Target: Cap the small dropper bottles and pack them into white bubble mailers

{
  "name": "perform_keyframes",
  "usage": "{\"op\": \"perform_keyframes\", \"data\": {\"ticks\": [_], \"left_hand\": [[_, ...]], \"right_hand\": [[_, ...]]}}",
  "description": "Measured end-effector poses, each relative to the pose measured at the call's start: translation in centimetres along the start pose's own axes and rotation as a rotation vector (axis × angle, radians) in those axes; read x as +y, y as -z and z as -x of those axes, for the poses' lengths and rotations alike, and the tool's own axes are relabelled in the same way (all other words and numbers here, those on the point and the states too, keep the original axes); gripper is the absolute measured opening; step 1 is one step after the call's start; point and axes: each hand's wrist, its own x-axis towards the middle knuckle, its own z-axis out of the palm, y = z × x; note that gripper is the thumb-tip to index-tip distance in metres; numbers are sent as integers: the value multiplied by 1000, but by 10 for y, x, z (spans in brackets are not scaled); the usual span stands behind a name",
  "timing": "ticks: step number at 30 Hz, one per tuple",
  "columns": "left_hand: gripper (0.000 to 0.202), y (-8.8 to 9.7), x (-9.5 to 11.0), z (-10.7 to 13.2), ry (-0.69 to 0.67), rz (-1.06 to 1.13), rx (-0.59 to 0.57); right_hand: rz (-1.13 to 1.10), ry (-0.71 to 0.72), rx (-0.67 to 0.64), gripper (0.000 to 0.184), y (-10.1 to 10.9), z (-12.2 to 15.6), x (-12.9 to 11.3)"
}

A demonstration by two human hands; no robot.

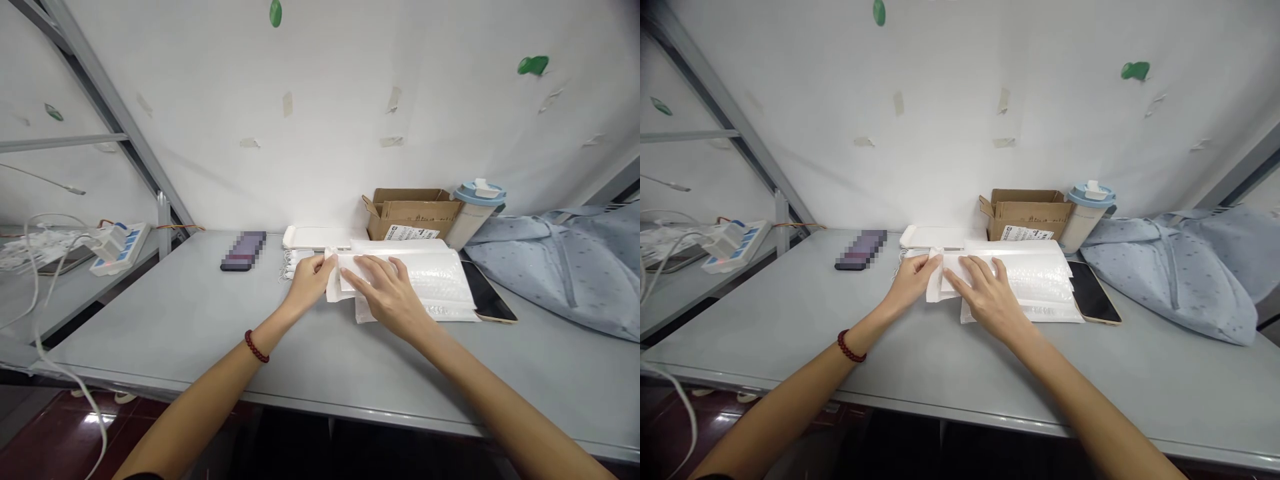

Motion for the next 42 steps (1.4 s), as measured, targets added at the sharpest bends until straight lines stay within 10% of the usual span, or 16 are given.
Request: {"op": "perform_keyframes", "data": {"ticks": [17,27,31,35,42], "left_hand": [[35,-19,-31,10,-565,-461,-80],[35,-34,-28,21,-996,-760,-21],[31,-27,-12,20,-842,-552,123],[22,-14,14,14,-406,-210,297],[31,-36,1,3,226,336,-151]], "right_hand": [[-255,0,38,36,0,-3,16],[90,-46,-71,37,5,-5,17],[135,-161,-9,39,25,-6,18],[105,-271,98,48,47,-6,23],[-59,-277,33,48,44,-4,38]]}}
